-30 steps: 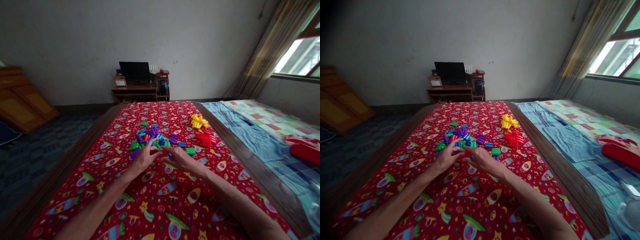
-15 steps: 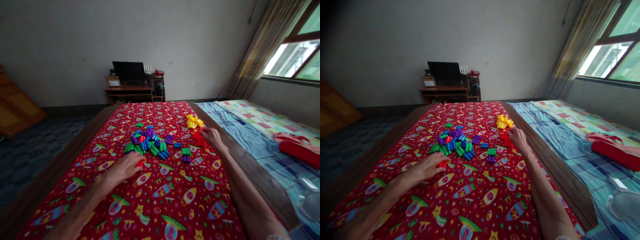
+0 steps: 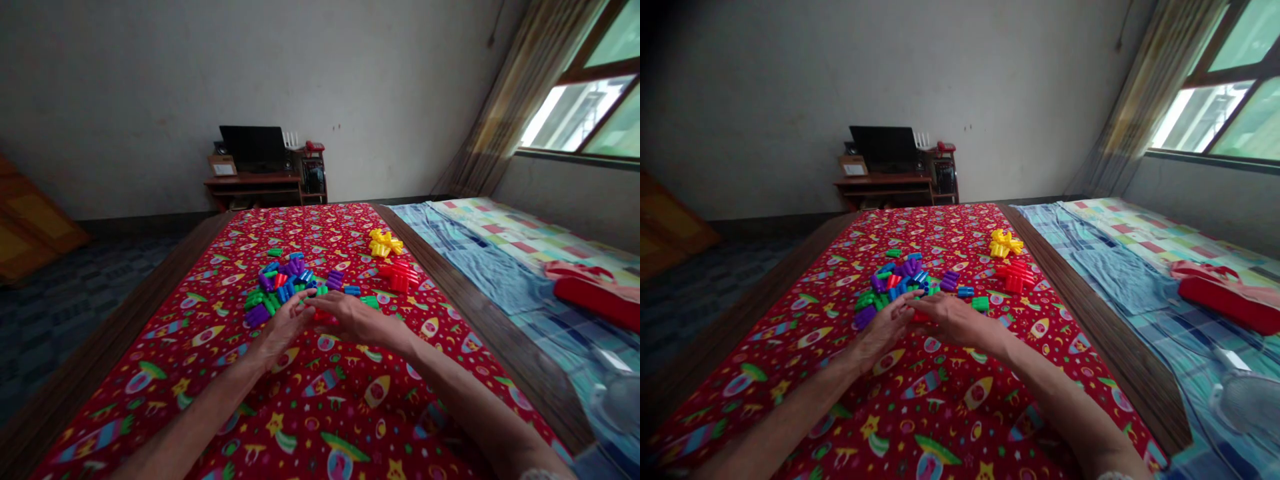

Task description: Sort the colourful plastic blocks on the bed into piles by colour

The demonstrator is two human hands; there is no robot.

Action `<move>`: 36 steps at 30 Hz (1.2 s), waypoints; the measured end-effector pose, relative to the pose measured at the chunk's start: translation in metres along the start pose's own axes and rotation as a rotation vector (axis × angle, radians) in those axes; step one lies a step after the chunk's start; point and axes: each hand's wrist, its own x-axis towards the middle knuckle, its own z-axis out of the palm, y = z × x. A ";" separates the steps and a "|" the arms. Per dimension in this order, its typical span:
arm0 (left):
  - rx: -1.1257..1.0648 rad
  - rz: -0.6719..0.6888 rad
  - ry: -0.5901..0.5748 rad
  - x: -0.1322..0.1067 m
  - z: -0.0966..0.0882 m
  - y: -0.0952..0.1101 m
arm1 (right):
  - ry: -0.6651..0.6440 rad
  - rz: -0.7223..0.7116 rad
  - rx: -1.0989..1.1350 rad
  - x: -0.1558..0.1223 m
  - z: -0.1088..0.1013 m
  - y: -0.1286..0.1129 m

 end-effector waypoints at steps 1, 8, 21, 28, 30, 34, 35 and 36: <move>0.010 0.014 -0.002 0.000 0.000 -0.003 | -0.012 -0.040 -0.014 0.002 0.008 -0.002; 0.690 0.366 0.137 0.000 -0.028 0.012 | 0.337 0.417 -0.348 -0.028 -0.044 0.066; 1.151 0.609 0.382 0.025 -0.092 -0.004 | 0.291 1.098 -0.625 -0.104 -0.086 0.129; 1.095 0.517 0.530 0.059 -0.131 0.014 | 0.416 0.923 -0.617 -0.088 -0.096 0.120; 1.059 0.389 0.580 0.080 -0.141 0.021 | 0.433 0.870 -0.609 -0.078 -0.096 0.111; 0.980 0.165 0.285 0.114 -0.139 0.026 | 0.401 0.771 -0.613 -0.059 -0.087 0.094; 0.993 0.143 0.182 0.117 -0.136 0.024 | 0.387 0.747 -0.617 -0.055 -0.085 0.090; 1.031 0.136 0.108 0.118 -0.132 0.022 | 0.374 0.727 -0.620 -0.052 -0.082 0.087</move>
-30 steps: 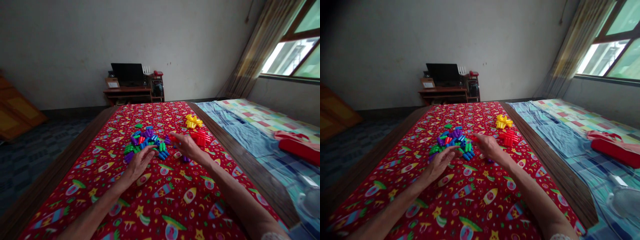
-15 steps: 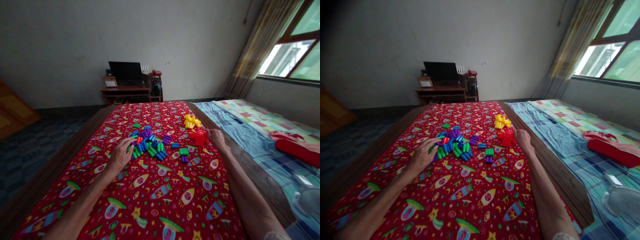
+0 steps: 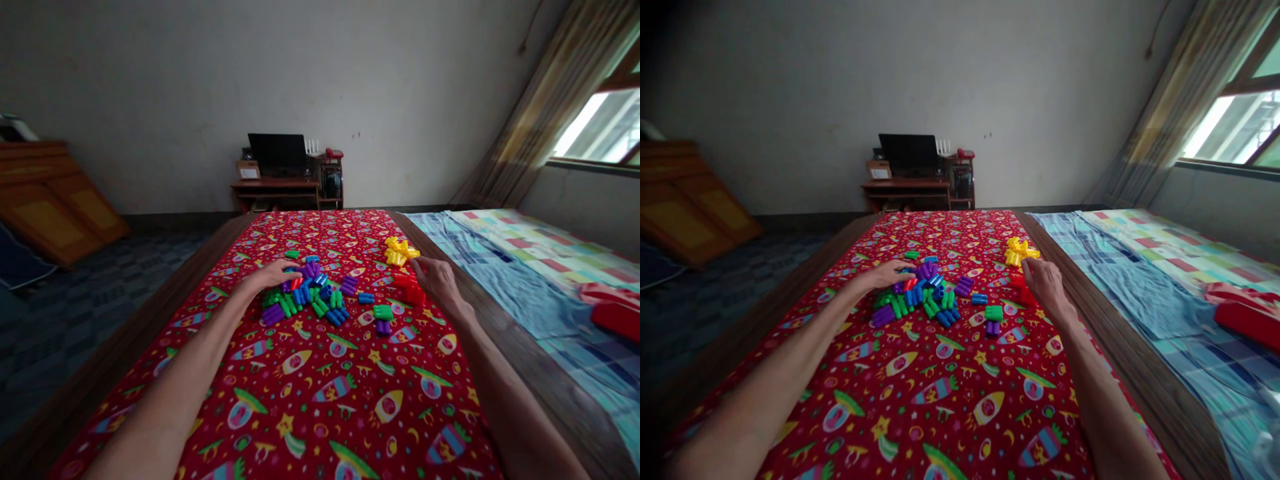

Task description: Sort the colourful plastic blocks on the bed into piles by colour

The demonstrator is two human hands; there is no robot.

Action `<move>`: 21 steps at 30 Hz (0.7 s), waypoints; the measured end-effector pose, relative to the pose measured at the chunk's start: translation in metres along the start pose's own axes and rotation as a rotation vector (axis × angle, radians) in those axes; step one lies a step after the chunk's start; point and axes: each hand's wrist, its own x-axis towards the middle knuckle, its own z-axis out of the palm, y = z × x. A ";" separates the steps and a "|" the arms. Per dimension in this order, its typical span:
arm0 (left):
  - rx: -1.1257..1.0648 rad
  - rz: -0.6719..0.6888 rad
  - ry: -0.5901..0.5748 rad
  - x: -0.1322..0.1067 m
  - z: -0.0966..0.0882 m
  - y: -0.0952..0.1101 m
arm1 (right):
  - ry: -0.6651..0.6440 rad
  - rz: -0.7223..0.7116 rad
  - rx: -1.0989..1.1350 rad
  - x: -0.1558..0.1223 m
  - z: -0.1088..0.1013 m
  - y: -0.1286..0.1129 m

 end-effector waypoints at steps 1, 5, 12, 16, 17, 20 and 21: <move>0.054 0.027 -0.030 -0.003 0.004 0.002 | -0.008 -0.023 0.000 -0.001 0.000 -0.005; 0.266 0.072 0.048 -0.025 0.019 0.012 | -0.042 -0.108 0.021 -0.002 -0.002 -0.019; 0.319 0.097 0.116 -0.038 0.018 0.023 | -0.050 -0.198 0.063 -0.004 -0.002 -0.035; 0.377 0.088 0.058 -0.046 0.006 0.020 | -0.145 -0.299 0.080 -0.009 0.005 -0.046; 0.408 0.068 0.047 -0.050 0.004 0.021 | -0.161 -0.306 0.074 -0.010 0.006 -0.049; 0.498 0.025 0.042 -0.060 0.006 0.030 | -0.235 -0.298 0.035 -0.012 0.007 -0.057; 0.517 0.034 0.042 -0.063 0.010 0.035 | -0.269 -0.291 0.015 -0.013 0.007 -0.060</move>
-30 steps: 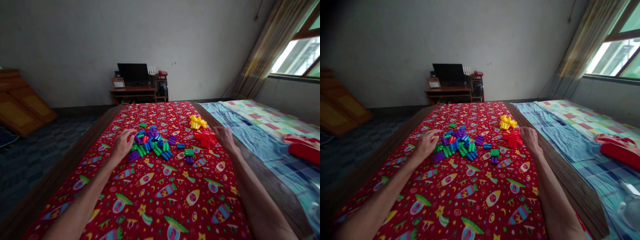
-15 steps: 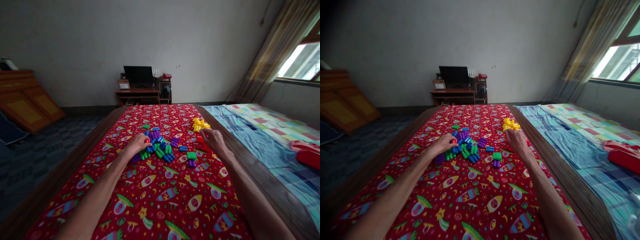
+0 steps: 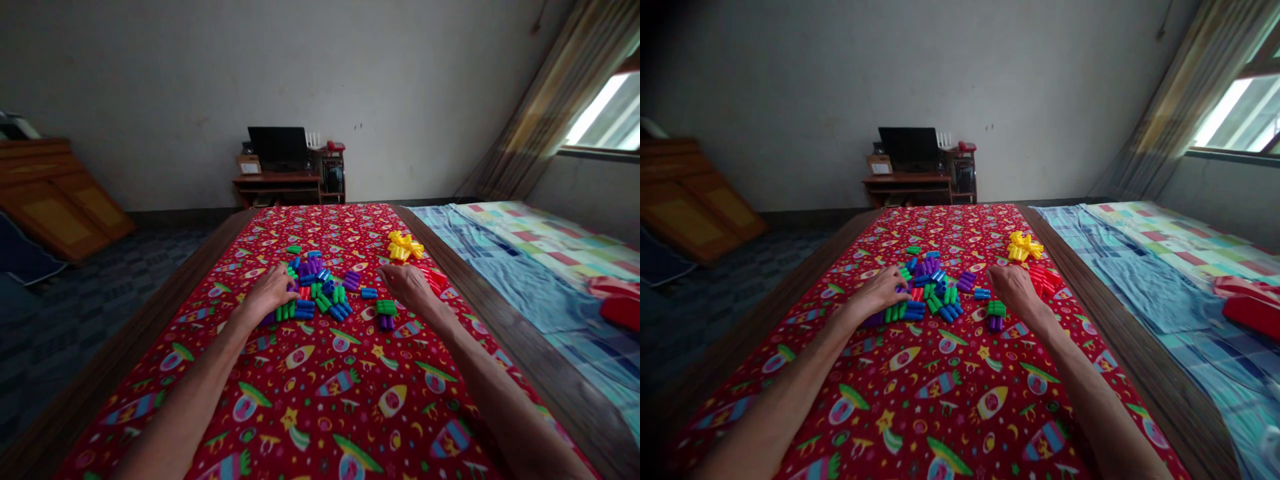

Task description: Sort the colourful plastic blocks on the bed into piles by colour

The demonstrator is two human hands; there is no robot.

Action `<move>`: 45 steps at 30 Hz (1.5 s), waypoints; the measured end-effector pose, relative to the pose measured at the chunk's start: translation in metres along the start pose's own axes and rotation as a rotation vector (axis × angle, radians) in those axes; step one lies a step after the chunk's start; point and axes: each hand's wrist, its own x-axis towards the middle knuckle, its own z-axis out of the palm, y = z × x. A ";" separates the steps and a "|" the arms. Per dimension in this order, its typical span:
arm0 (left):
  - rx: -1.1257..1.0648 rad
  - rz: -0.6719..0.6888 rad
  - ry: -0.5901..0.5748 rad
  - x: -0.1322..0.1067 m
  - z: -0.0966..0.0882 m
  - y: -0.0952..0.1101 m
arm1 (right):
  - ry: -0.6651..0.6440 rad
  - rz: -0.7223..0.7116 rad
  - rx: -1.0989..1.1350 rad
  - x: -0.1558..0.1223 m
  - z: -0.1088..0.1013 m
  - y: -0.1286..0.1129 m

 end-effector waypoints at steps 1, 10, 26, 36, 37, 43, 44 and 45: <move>0.013 0.022 0.003 -0.002 0.001 0.007 | -0.039 0.008 -0.015 0.000 0.000 -0.003; 0.092 0.134 0.060 -0.007 0.010 0.046 | -0.222 -0.098 -0.064 -0.005 0.021 -0.022; -0.259 0.411 0.214 0.007 0.034 0.050 | -0.095 -0.253 0.069 -0.010 0.037 -0.043; -0.726 0.121 0.237 0.013 0.025 0.058 | 0.025 -0.266 0.150 -0.011 0.036 -0.038; -0.827 0.122 0.215 0.012 0.024 0.062 | 0.061 -0.286 0.190 -0.011 0.036 -0.039; -0.966 0.221 0.139 0.001 0.013 0.091 | -0.016 -0.242 0.265 -0.007 0.017 -0.030; -0.892 0.247 0.164 -0.002 0.010 0.093 | -0.016 -0.190 0.235 -0.005 0.010 -0.021; -0.803 0.286 0.193 -0.006 0.008 0.096 | 0.004 -0.129 0.207 -0.003 0.002 -0.009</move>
